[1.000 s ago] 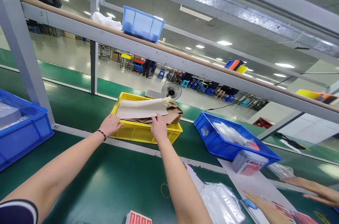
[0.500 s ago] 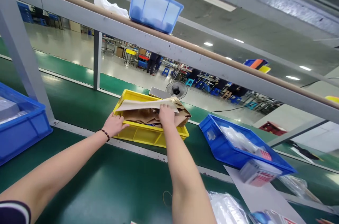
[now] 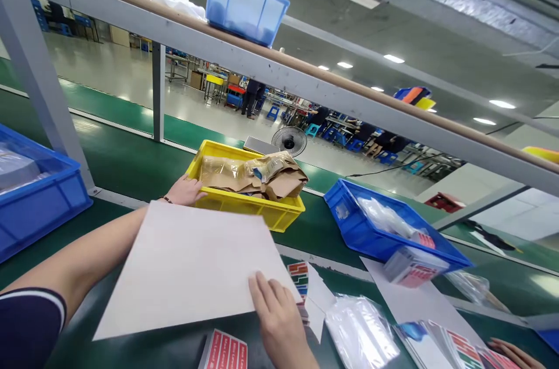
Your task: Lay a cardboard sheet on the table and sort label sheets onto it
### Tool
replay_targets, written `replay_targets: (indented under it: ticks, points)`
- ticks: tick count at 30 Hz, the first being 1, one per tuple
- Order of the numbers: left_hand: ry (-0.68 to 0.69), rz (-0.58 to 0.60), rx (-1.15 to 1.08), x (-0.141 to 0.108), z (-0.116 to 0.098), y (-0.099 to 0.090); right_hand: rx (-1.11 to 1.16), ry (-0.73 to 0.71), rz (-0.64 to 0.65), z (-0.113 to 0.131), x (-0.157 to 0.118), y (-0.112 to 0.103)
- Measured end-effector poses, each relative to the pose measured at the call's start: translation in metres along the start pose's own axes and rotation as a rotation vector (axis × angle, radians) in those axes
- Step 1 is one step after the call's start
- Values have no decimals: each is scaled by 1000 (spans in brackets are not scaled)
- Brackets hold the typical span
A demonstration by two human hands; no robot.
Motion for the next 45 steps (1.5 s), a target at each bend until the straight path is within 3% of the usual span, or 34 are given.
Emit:
replay_targets:
  ticks: [3, 6, 11, 16, 21, 24, 27, 29, 31, 33, 37, 39, 41, 45]
  points:
    - [108, 57, 40, -6, 10, -8, -8, 20, 167, 8, -27, 31]
    - [163, 99, 55, -9, 14, -14, -36, 28, 307, 10, -32, 49]
    - [46, 78, 113, -1, -2, -13, -45, 25, 486, 7, -20, 57]
    - [-3, 46, 123, 15, -29, -5, -64, 83, 585, 7, -7, 64]
    - [18, 96, 90, 34, -36, 1, -18, 141, 599, 13, -6, 81]
    - [15, 139, 70, 43, -33, 3, 10, 315, 502, -21, -29, 75]
    - [25, 172, 57, 49, -29, 3, -14, 453, 436, -96, -60, 47]
    - [22, 189, 54, 54, -24, 1, 97, 436, 422, -143, -69, 29]
    - [5, 205, 55, 60, -16, -2, 29, 398, 405, -160, -63, 24]
    - [-14, 219, 61, 65, -5, -5, -20, 341, 437, -136, -46, 36]
    - [-16, 232, 81, 62, 14, -5, 8, 234, 560, -27, -10, 85]
    - [-14, 225, 92, 55, 18, -3, -25, 219, 687, 8, 0, 102]
    - [-17, 215, 103, 48, 19, -2, -48, 237, 780, 17, 8, 107]
    - [3, 224, 114, 42, 18, 0, -37, 252, 857, 7, 21, 105]
Point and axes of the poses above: each hand's wrist, its own x-axis towards the middle knuckle, its own y-axis out of the palm, z = x × y, the point moved 1 cm from there along x, towards the middle knuckle, and after that the axes turned 10 degrees about y, right-handed, at the moved point
